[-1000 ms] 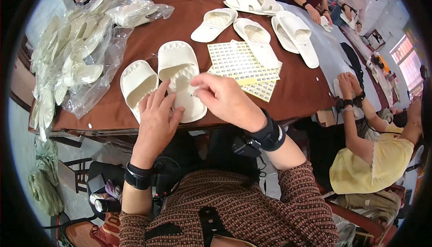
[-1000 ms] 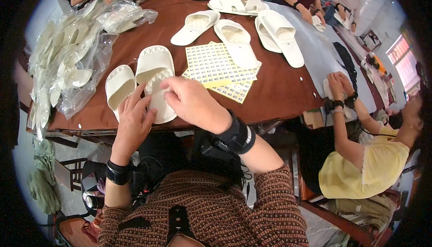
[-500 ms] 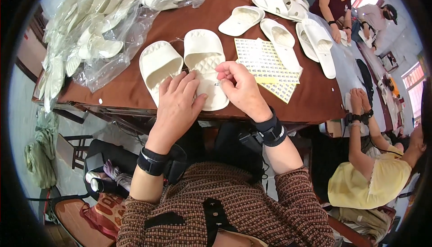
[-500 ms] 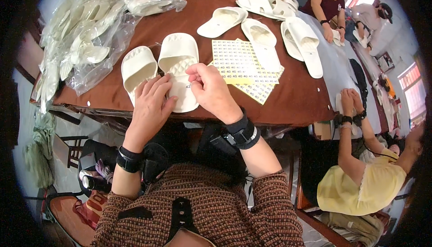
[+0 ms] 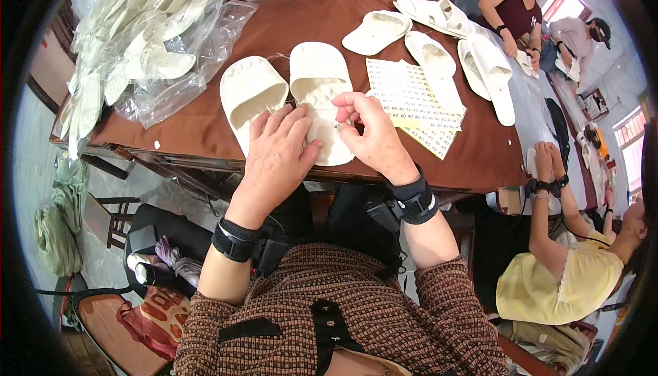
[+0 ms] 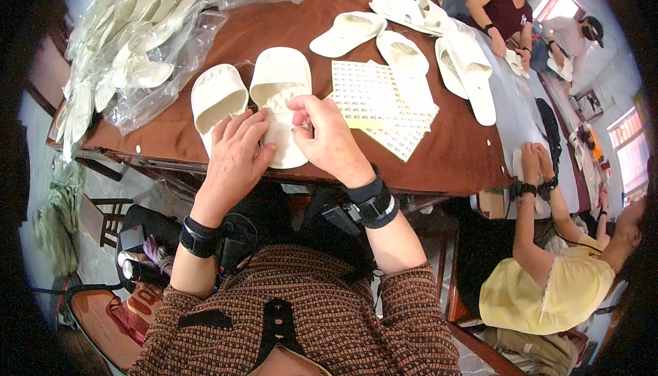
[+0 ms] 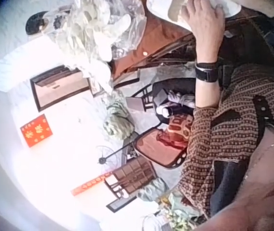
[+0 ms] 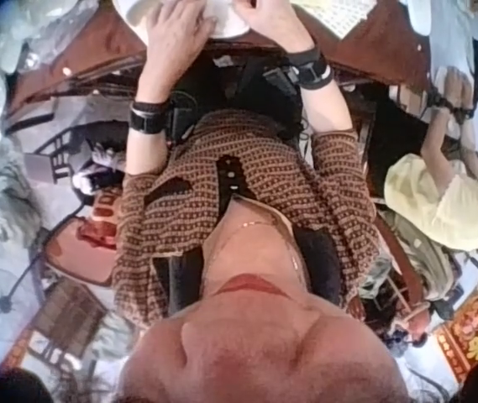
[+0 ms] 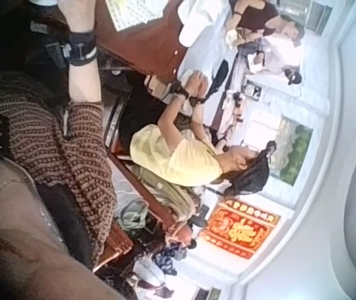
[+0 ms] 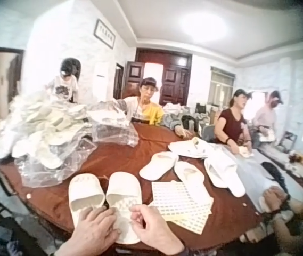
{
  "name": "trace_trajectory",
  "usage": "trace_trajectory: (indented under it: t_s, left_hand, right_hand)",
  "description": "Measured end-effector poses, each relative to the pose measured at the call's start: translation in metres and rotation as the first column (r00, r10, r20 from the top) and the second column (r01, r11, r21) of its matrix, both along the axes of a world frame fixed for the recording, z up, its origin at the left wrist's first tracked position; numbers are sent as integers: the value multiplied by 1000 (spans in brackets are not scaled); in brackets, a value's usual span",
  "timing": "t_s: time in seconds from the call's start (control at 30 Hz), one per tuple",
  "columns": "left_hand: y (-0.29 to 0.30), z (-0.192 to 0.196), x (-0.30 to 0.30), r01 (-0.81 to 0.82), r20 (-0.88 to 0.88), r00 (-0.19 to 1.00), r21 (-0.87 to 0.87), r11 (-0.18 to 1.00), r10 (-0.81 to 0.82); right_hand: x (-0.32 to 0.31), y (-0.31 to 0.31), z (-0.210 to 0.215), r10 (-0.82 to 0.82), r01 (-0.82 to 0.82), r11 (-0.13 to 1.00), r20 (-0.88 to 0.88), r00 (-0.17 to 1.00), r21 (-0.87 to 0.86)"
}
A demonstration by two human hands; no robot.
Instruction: The recorder is applying numerical size stickers to the insoles of white slippers at an assembly table.
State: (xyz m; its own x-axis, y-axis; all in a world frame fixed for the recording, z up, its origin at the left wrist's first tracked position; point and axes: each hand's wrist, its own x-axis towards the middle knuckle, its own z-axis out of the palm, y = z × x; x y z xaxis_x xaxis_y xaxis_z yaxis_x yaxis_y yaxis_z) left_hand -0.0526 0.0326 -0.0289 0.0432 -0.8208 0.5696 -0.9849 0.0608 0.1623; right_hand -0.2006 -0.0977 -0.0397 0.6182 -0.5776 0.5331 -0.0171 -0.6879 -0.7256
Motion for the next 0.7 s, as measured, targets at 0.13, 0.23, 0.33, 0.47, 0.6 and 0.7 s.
trace_trajectory:
  t_s: [0.13,0.23,0.33,0.47,0.6,0.7]
  left_hand:
    - [1,2,0,2,-11,1000,3,1000,-2]
    - [2,2,0,-1,-10,1000,2,1000,1]
    - [2,2,0,11,-20,1000,30,999,-11]
    - [3,2,0,9,-20,1000,32,999,-8]
    - [2,0,0,3,-17,1000,37,999,-3]
    - [1,0,-1,3,-17,1000,37,999,-2]
  right_hand:
    - [1,-2,-2,37,-37,999,18,999,12]
    - [2,-4,-3,60,-62,996,22,998,58]
    - [1,-4,-4,76,-79,991,30,997,104]
    - [-1,-4,-2,105,-93,979,-56,993,183]
    - [1,-6,-7,103,-94,980,-46,994,176]
    - [1,-7,-10,83,-88,987,44,996,134]
